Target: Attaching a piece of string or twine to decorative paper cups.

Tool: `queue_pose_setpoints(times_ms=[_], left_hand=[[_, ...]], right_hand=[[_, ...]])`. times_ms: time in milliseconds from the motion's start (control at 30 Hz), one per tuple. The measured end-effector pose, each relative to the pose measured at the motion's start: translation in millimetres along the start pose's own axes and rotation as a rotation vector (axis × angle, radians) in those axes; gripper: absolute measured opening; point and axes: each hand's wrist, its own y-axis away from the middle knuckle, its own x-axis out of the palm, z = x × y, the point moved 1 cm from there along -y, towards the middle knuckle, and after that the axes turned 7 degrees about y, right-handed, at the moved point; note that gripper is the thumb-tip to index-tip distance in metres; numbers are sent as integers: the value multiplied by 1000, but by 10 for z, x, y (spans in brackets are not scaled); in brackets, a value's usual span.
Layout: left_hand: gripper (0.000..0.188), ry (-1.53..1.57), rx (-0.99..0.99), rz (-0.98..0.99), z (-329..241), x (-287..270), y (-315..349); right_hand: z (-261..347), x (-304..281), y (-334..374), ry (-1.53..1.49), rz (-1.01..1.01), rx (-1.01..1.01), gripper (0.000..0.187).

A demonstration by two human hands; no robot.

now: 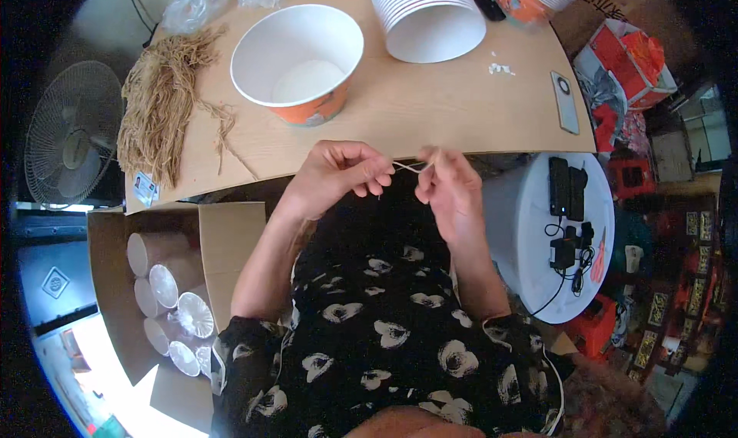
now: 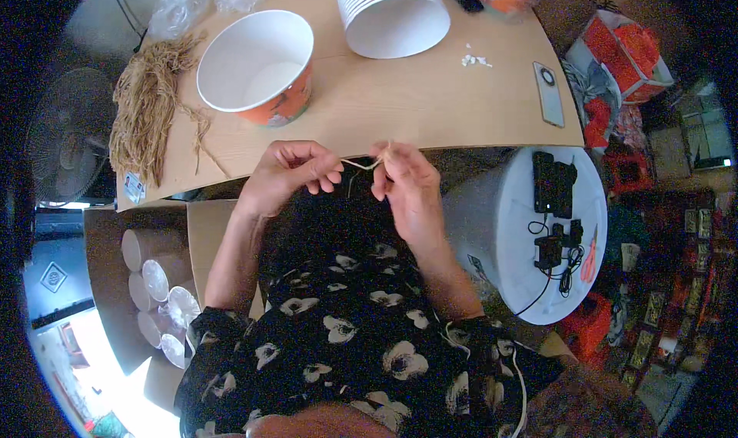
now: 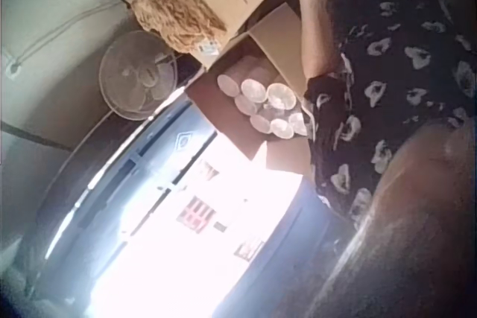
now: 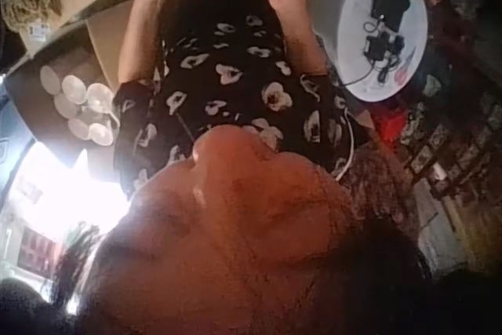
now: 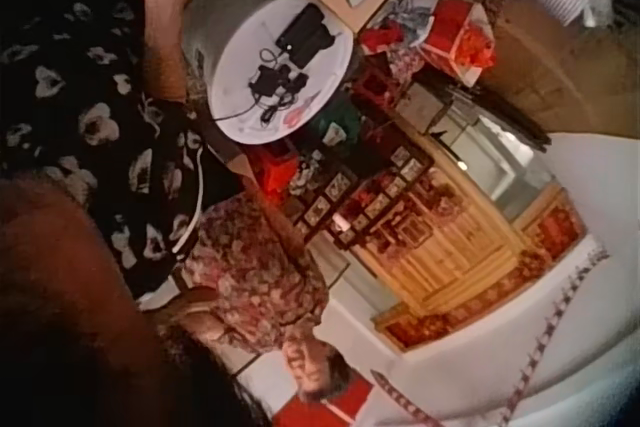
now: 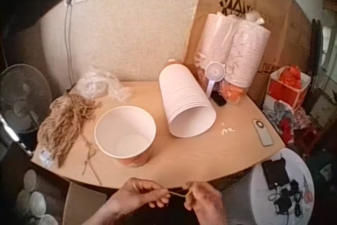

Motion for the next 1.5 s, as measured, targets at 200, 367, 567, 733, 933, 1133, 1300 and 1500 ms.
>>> queue_pose_setpoints(times_ms=[200, 367, 567, 733, 933, 1133, 1300, 1500], left_hand=[[15, -277, 183, 12, 70, 139, 68], [16, -343, 226, 49, -23, 195, 84], [25, -140, -29, 8, -174, 50, 120], [51, -21, -39, 19, -26, -48, 75], [57, -30, -119, 87, -26, -52, 102], [45, -125, -29, 26, 72, -16, 113], [35, -180, 144, 60, 102, -15, 121], [19, -379, 208, -72, -137, 12, 252]], right_hand=[[56, -12, 66, 1095, -211, -558, 35], [79, 148, 69, 767, 267, -170, 30], [84, 219, 16, 665, 176, -229, 9], [96, 274, 49, 712, 125, -335, 4], [78, 271, 56, 723, 128, -367, 3], [85, 288, 86, 757, 133, -348, 6], [19, 250, 86, 619, 101, -247, 4], [96, 279, 30, 658, 121, -306, 6]])
